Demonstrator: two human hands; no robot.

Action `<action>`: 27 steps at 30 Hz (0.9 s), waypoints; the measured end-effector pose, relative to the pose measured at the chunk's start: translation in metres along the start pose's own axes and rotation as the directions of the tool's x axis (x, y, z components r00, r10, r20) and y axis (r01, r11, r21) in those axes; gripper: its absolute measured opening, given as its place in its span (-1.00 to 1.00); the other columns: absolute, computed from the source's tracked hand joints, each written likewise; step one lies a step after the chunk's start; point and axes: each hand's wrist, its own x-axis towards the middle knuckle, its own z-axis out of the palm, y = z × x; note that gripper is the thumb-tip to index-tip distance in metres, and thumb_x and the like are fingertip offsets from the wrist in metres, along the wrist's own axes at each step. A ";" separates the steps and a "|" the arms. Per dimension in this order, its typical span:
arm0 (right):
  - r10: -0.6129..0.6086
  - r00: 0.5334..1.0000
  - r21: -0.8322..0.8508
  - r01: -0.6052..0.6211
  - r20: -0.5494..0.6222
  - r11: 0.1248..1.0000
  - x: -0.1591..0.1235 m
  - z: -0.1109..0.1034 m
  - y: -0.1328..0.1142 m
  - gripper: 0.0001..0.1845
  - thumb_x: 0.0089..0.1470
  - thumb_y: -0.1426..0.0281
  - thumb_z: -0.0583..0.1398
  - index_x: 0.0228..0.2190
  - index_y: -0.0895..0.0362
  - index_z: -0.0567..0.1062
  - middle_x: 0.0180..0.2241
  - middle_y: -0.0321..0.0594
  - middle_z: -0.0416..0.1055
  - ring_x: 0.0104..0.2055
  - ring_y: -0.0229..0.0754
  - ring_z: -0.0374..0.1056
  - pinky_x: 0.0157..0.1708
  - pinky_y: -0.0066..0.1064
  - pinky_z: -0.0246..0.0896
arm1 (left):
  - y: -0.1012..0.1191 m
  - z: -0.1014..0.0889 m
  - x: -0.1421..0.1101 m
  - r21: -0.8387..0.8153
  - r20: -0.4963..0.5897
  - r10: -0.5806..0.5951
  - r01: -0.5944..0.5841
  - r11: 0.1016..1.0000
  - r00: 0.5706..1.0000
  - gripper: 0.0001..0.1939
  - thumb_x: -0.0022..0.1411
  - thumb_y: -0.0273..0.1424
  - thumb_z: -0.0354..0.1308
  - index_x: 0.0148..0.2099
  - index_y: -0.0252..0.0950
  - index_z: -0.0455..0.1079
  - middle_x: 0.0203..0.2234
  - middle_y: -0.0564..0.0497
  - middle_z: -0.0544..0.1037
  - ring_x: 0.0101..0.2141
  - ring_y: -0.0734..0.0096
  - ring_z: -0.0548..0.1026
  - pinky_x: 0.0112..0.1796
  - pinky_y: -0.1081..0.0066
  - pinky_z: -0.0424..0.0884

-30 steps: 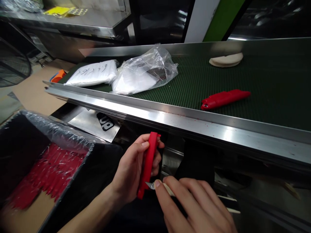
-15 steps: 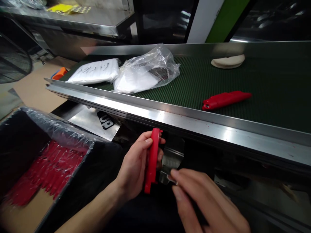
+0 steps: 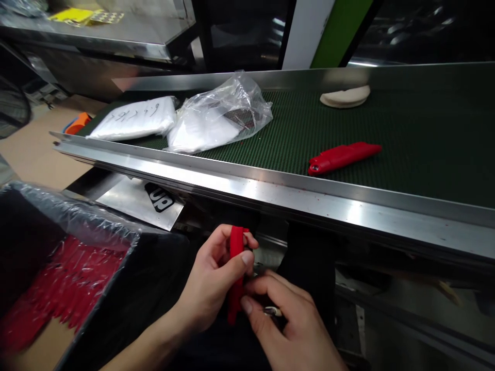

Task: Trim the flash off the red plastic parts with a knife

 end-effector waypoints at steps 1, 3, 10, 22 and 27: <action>-0.020 1.000 -0.041 0.019 -0.017 0.999 -0.002 -0.002 0.002 -0.88 0.22 0.34 0.14 -0.27 -0.01 0.50 -0.32 -0.40 0.52 -0.32 -0.37 0.48 -0.37 -0.72 0.36 | 0.000 0.000 0.000 0.000 -0.015 0.000 0.000 1.000 1.000 -0.78 0.17 -0.37 0.26 -0.20 -0.33 0.31 -0.45 0.09 0.37 -0.50 0.62 0.28 -0.47 0.57 0.24; -0.052 0.992 -0.124 0.038 -0.115 0.992 -0.003 -0.007 0.006 -0.82 0.21 0.31 0.16 -0.13 -0.04 0.46 -0.25 -0.38 0.52 -0.28 -0.35 0.49 -0.39 -0.72 0.37 | -0.001 0.000 0.000 -0.011 -0.025 -0.020 0.020 1.000 0.999 -0.78 0.18 -0.36 0.26 -0.21 -0.32 0.30 -0.45 0.10 0.37 -0.53 0.66 0.25 -0.50 0.59 0.22; -0.342 0.902 -0.390 0.226 -0.262 0.893 0.009 -0.027 0.007 -0.65 0.19 0.55 0.14 -0.01 0.07 0.45 -0.04 -0.21 0.41 -0.01 -0.24 0.36 0.00 -0.40 0.30 | -0.001 -0.001 -0.006 -0.048 0.047 -0.108 0.110 0.993 0.993 -0.76 0.20 -0.29 0.25 -0.21 -0.28 0.28 -0.54 0.16 0.30 -0.60 0.66 0.21 -0.57 0.59 0.18; -0.519 0.845 -0.614 0.343 -0.129 0.711 0.011 -0.033 0.014 -0.50 0.09 0.67 0.19 0.07 0.16 0.44 -0.04 -0.08 0.43 -0.07 -0.08 0.35 -0.15 -0.17 0.26 | -0.003 -0.001 -0.012 0.016 0.058 -0.097 0.096 0.995 0.994 -0.75 0.21 -0.27 0.26 -0.21 -0.29 0.29 -0.50 0.14 0.31 -0.56 0.67 0.22 -0.54 0.57 0.15; -0.481 0.834 -0.566 0.265 -0.272 0.780 0.013 -0.038 0.014 -0.48 0.06 0.71 0.19 0.02 0.10 0.46 -0.08 -0.15 0.44 -0.07 -0.11 0.38 -0.08 -0.18 0.29 | 0.000 -0.001 -0.016 -0.020 0.168 -0.138 0.143 0.989 0.976 -0.77 0.24 -0.27 0.23 -0.19 -0.29 0.30 -0.52 0.13 0.31 -0.60 0.69 0.20 -0.56 0.60 0.16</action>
